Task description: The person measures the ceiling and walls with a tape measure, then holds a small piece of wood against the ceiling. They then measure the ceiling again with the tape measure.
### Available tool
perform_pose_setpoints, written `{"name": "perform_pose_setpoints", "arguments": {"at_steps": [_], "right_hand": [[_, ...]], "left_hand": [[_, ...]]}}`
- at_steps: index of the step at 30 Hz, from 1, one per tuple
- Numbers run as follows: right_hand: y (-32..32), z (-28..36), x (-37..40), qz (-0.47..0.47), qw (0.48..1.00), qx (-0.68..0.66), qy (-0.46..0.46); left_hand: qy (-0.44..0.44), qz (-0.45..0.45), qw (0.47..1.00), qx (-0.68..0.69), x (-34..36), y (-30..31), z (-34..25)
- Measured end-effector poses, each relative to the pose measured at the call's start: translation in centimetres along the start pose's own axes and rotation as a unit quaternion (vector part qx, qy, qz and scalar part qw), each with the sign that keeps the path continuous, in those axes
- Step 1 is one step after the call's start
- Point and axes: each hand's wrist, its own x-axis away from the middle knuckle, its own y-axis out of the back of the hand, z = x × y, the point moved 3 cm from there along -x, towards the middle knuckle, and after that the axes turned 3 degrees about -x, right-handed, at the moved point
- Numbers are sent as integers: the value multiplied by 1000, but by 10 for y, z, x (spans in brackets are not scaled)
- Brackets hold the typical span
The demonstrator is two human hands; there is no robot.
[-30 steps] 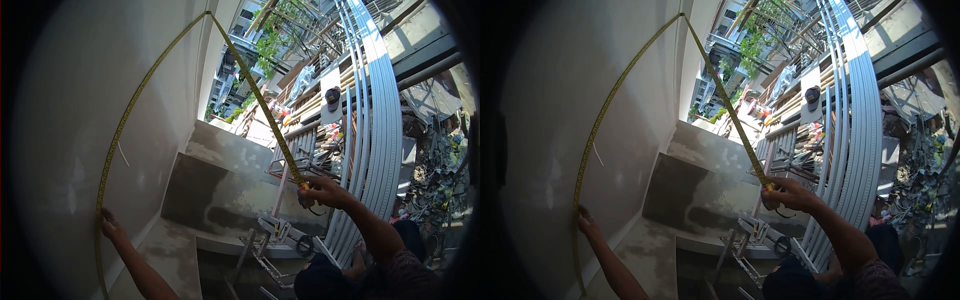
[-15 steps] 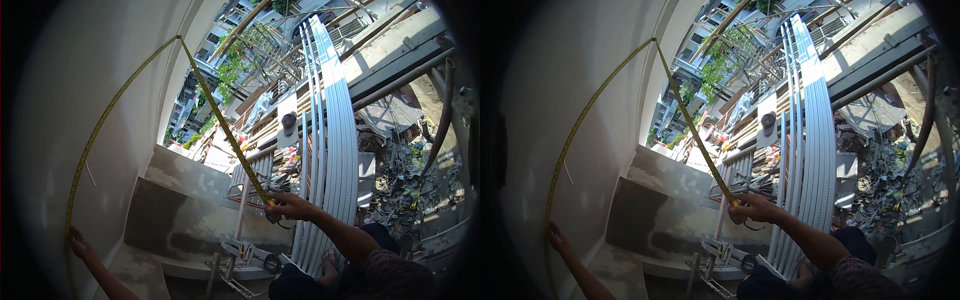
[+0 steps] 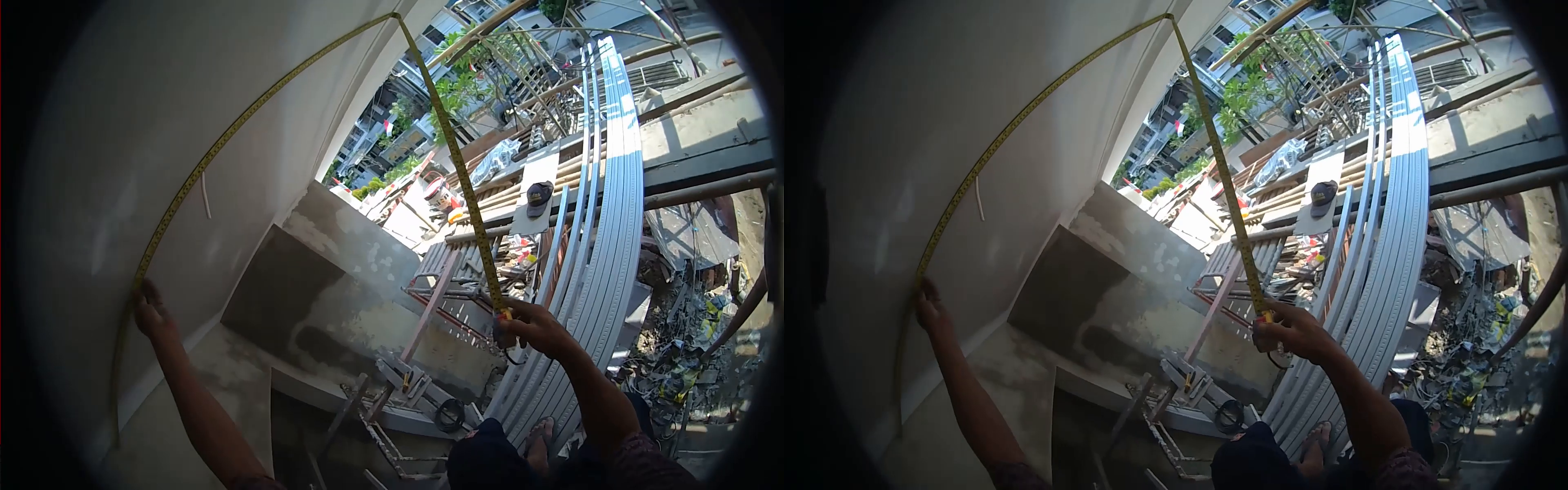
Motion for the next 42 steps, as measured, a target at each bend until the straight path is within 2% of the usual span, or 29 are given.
{"name": "perform_pose_setpoints", "arguments": {"at_steps": [1, 2, 4, 8, 14, 17, 36, 42], "right_hand": [[-3, -5, -3, 3, 999, -16, 38], [-6, 10, 3, 18, 998, -51, 18], [-6, 0, -1, 9, 999, -13, 31], [-12, -1, -1, 11, 999, -23, 43], [-15, -4, 2, -6, 999, -32, 8], [-14, -8, 3, -10, 999, -39, 9], [-7, -31, 38, -9, 998, -59, 10], [-3, -35, 59, -10, 998, -53, -23]], "left_hand": [[-5, -22, 1000, -5, 10, -9, -4], [-12, -15, 1000, -18, 31, -23, -13], [-6, -25, 999, -24, 26, -21, -14], [3, -40, 999, -6, 35, -30, -16], [1, -22, 1000, -17, 40, -33, -20], [14, -43, 999, -25, 38, -33, -19], [2, -34, 999, -11, 43, -37, -21], [4, -40, 999, 5, 41, -37, -19]]}}
